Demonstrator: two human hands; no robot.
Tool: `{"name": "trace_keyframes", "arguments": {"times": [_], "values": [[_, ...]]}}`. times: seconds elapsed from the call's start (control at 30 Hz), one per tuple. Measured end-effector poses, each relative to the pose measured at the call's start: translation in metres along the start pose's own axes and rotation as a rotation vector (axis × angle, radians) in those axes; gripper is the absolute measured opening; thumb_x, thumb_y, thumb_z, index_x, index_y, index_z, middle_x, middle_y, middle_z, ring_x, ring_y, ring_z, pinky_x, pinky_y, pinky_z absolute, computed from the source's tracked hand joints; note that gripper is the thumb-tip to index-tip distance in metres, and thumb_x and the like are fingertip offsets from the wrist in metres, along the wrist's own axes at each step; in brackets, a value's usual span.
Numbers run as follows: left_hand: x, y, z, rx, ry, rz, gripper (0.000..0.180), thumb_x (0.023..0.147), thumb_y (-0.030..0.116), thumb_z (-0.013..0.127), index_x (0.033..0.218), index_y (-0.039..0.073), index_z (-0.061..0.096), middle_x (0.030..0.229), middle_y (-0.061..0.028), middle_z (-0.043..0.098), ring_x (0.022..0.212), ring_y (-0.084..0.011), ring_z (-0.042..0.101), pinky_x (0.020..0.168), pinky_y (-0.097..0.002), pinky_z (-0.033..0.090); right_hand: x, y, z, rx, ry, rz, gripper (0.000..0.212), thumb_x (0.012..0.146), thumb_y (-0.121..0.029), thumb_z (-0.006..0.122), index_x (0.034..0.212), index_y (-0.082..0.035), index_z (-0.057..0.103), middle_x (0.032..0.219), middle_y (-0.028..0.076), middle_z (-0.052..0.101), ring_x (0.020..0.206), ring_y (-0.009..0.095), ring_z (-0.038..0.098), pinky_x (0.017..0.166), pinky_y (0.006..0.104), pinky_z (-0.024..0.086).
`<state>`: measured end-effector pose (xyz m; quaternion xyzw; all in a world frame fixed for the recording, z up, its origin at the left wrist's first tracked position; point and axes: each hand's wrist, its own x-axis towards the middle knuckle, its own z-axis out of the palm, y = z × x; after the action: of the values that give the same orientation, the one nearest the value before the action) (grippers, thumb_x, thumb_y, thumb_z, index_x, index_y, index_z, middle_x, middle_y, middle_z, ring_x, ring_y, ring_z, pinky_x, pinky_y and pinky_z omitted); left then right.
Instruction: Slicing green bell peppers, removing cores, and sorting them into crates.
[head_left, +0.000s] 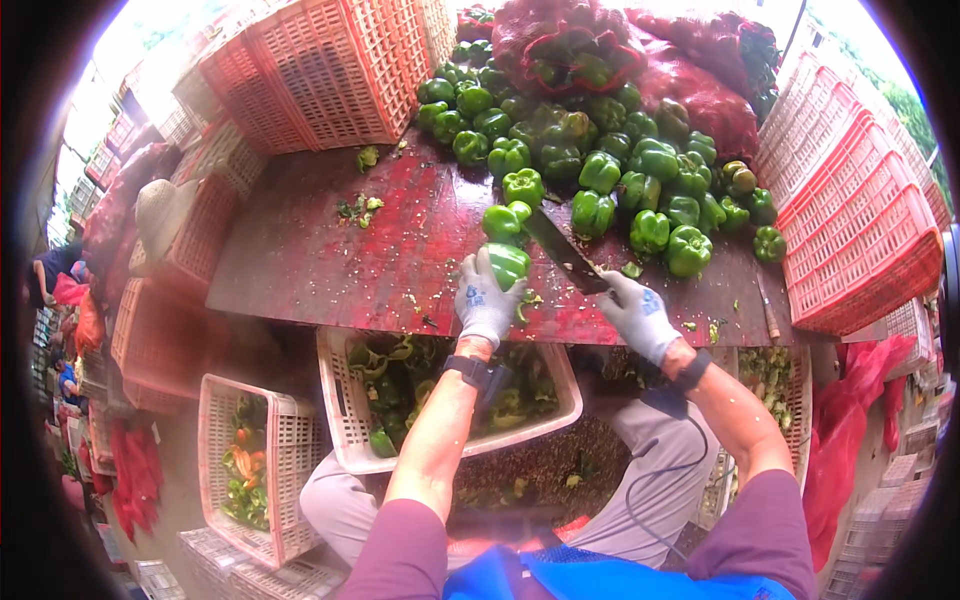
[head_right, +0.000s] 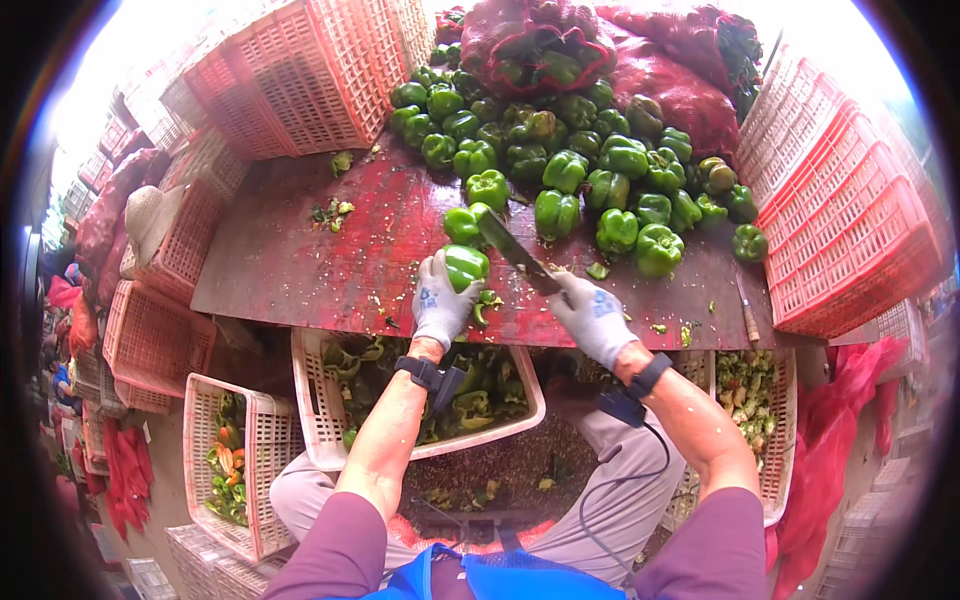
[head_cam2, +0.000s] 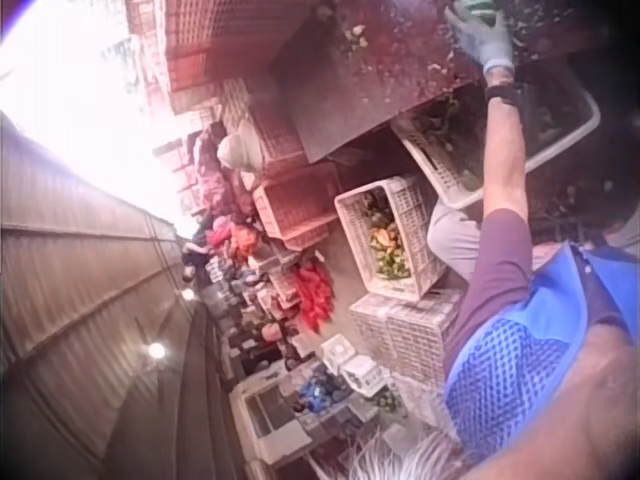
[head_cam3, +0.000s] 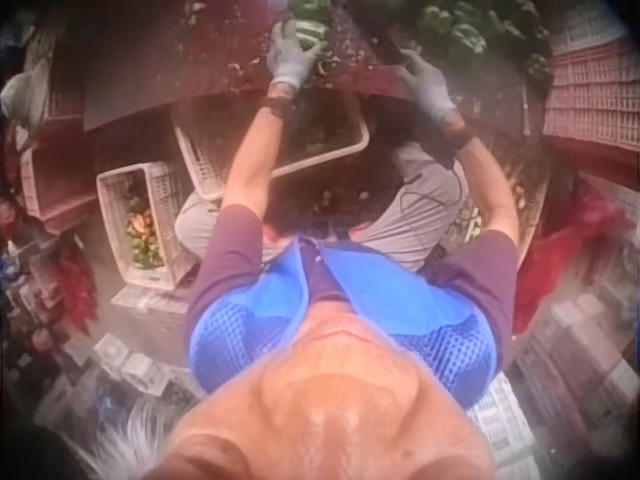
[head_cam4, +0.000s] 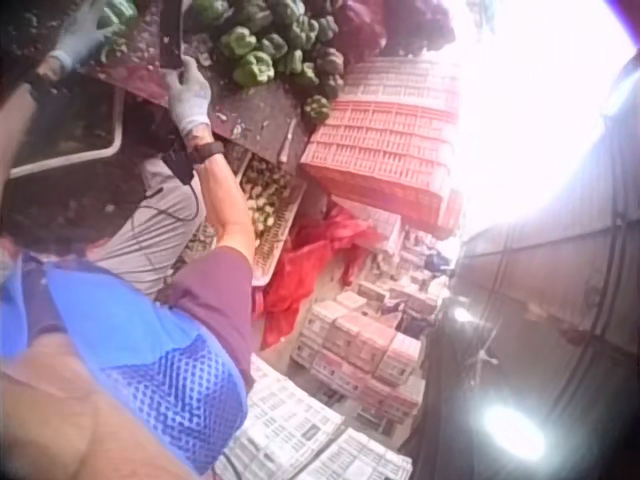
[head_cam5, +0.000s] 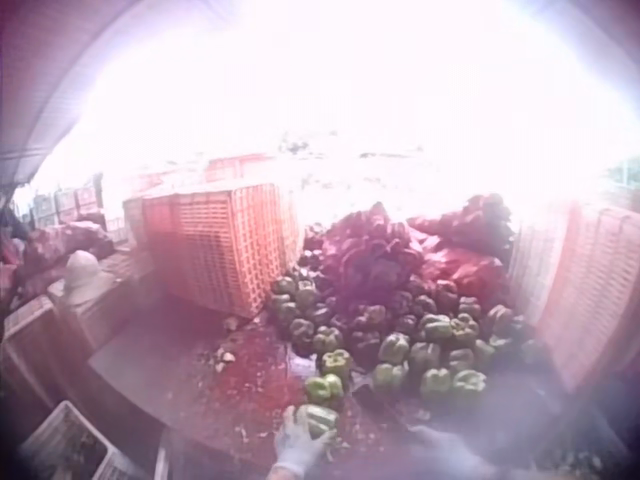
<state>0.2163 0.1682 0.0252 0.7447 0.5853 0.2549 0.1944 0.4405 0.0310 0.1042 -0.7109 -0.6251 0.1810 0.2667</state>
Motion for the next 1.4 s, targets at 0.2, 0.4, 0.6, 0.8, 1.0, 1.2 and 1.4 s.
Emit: {"name": "trace_keyframes", "arguments": {"times": [0.2, 0.4, 0.6, 0.8, 1.0, 1.2, 1.4], "values": [[-0.003, 0.005, -0.011, -0.112, -0.082, -0.096, 0.088, 0.078, 0.046, 0.084, 0.145, 0.007, 0.043, 0.143, -0.0197, 0.050, 0.125, -0.0381, 0.059, 0.100, -0.0484, 0.052, 0.035, -0.012, 0.028, -0.238, -0.102, -0.079, 0.023, 0.096, -0.024, 0.056, 0.110, -0.005, 0.057, 0.090, 0.022, 0.071, 0.087, 0.044, 0.070, 0.079, 0.0557, 0.052], [-0.001, -0.011, -0.014, -0.086, -0.110, -0.032, 0.083, 0.078, 0.038, 0.083, 0.144, 0.007, 0.043, 0.141, -0.0204, 0.052, 0.126, -0.0398, 0.058, 0.101, -0.0485, 0.052, 0.061, -0.046, 0.007, -0.256, -0.320, -0.003, 0.024, 0.095, -0.023, 0.056, 0.107, -0.003, 0.062, 0.089, 0.024, 0.072, 0.090, 0.044, 0.071, 0.081, 0.0536, 0.053], [-0.005, -0.026, 0.014, -0.159, 0.011, 0.090, 0.085, 0.077, 0.033, 0.083, 0.145, 0.004, 0.042, 0.141, -0.0226, 0.052, 0.129, -0.0408, 0.055, 0.105, -0.0479, 0.050, 0.096, -0.028, 0.079, -0.310, -0.436, -0.094, 0.029, 0.092, -0.023, 0.059, 0.111, -0.002, 0.065, 0.096, 0.026, 0.074, 0.094, 0.042, 0.072, 0.085, 0.0518, 0.056], [-0.012, -0.048, -0.003, -0.297, 0.071, 0.014, 0.085, 0.075, 0.027, 0.082, 0.146, 0.003, 0.042, 0.139, -0.0233, 0.053, 0.130, -0.0388, 0.055, 0.110, -0.0445, 0.046, 0.062, -0.047, 0.072, -0.297, -0.219, -0.096, 0.024, 0.093, -0.021, 0.057, 0.106, -0.003, 0.062, 0.090, 0.025, 0.073, 0.089, 0.044, 0.072, 0.081, 0.0533, 0.055], [-0.005, -0.069, -0.002, -0.245, 0.055, 0.012, 0.088, 0.081, 0.033, 0.080, 0.152, 0.007, 0.035, 0.147, -0.0221, 0.046, 0.134, -0.0409, 0.052, 0.108, -0.0472, 0.048, 0.100, -0.069, 0.022, -0.095, 0.160, 0.022, 0.025, 0.095, -0.021, 0.057, 0.114, -0.007, 0.065, 0.093, 0.024, 0.073, 0.089, 0.045, 0.071, 0.080, 0.0543, 0.055], [-0.004, -0.065, 0.014, -0.179, 0.062, 0.033, 0.090, 0.082, 0.036, 0.077, 0.155, 0.010, 0.033, 0.155, -0.0204, 0.041, 0.138, -0.0392, 0.050, 0.110, -0.0473, 0.048, 0.152, -0.021, 0.050, -0.378, -0.224, -0.011, 0.036, 0.092, -0.022, 0.057, 0.118, -0.001, 0.068, 0.111, 0.026, 0.073, 0.106, 0.041, 0.071, 0.092, 0.0481, 0.056], [-0.003, -0.062, 0.010, -0.067, 0.064, 0.029, 0.090, 0.084, 0.034, 0.073, 0.158, 0.008, 0.030, 0.157, -0.0219, 0.037, 0.137, -0.0418, 0.051, 0.108, -0.0475, 0.049, 0.182, -0.083, 0.037, -0.547, -0.452, -0.039, 0.035, 0.088, -0.019, 0.059, 0.115, -0.004, 0.076, 0.118, 0.022, 0.074, 0.109, 0.035, 0.072, 0.092, 0.0446, 0.058]]}}
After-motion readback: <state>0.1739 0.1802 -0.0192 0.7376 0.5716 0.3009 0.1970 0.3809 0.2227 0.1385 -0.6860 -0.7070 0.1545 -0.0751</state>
